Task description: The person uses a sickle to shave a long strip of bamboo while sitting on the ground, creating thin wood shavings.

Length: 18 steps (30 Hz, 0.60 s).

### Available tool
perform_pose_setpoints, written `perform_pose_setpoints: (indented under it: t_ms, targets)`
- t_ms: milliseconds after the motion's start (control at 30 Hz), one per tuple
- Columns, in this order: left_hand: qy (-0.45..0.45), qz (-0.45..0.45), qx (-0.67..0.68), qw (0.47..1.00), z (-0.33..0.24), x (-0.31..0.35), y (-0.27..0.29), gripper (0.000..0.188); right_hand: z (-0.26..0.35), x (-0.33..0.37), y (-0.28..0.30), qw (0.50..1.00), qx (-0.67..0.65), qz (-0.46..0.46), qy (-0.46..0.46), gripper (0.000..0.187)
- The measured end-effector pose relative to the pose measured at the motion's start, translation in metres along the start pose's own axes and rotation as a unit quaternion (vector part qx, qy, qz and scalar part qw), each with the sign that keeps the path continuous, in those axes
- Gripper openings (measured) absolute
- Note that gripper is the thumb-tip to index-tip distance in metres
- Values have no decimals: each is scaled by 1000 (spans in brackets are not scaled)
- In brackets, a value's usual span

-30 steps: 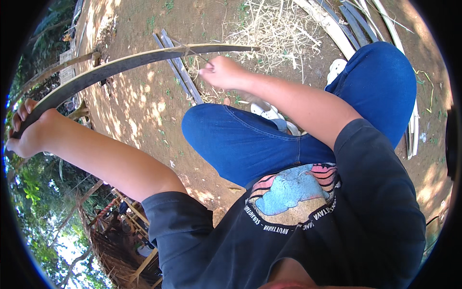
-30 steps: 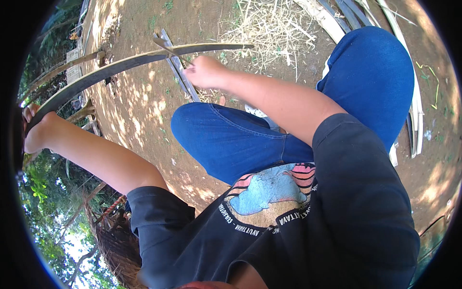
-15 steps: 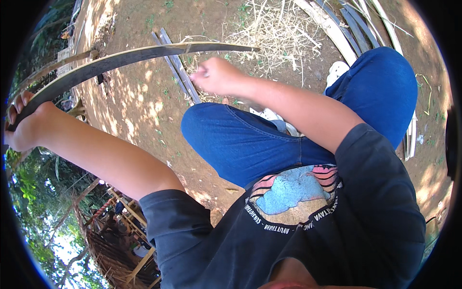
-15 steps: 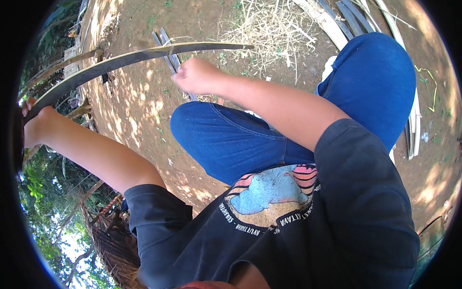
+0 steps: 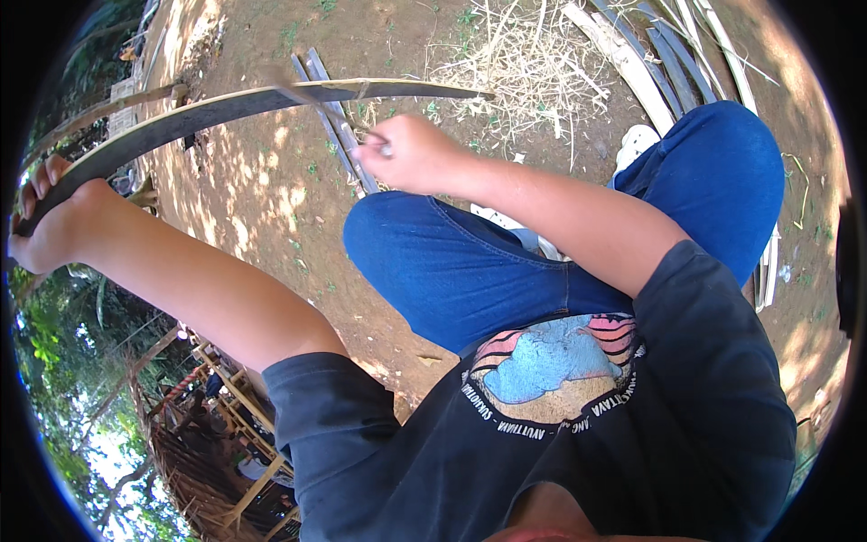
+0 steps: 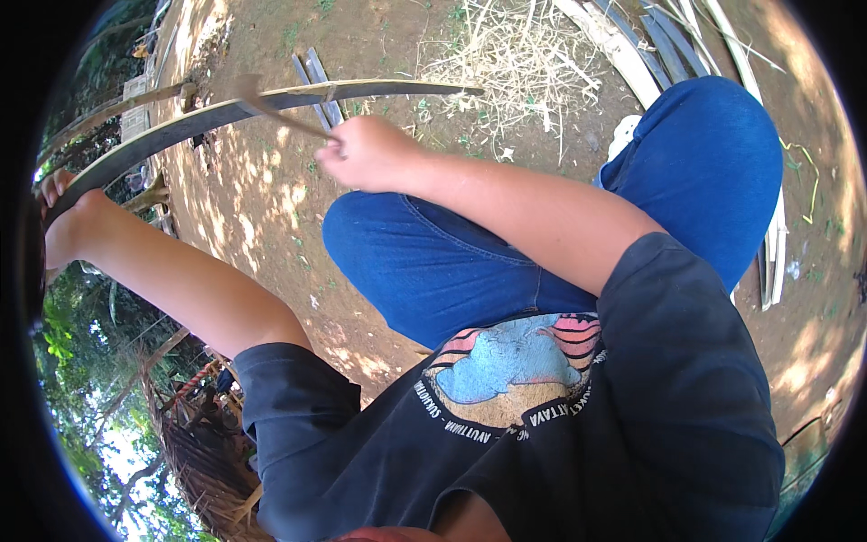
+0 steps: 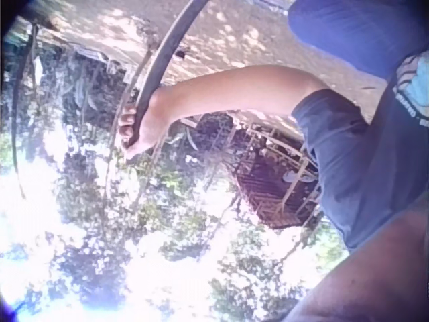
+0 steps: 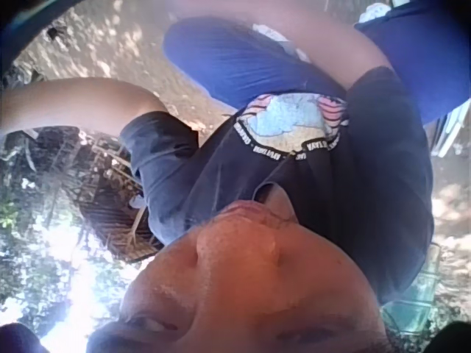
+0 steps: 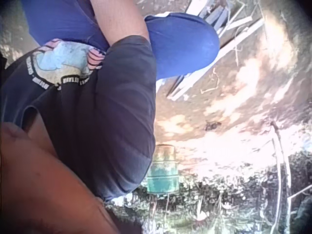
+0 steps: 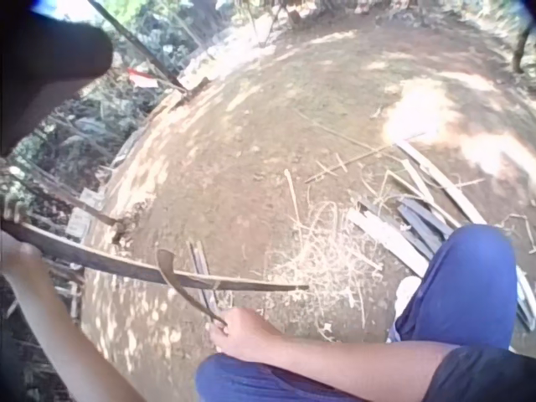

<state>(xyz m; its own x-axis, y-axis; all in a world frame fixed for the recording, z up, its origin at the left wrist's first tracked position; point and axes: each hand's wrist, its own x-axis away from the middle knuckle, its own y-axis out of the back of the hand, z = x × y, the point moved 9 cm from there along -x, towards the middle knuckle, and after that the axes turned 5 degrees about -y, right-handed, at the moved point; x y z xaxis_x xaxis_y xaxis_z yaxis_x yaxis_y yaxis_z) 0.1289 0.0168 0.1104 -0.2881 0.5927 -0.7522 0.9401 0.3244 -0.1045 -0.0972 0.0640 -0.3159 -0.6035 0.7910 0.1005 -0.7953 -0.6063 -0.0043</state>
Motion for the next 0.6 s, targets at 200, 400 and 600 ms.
perform_pose_setpoints:
  t_ms: [200, 400, 600]
  targets:
    - [1, 62, 114, 992, -8, 31, -15, 27, -119, 5, 33, 957, 76, 67, -273, 27]
    - [30, 121, 168, 978, -10, 45, -23, 20, -33, -1, 14, 995, -16, 48, -90, 38]
    - [11, 106, 135, 985, -19, 53, -31, 21, -7, -3, 12, 996, -76, 13, -46, 35]
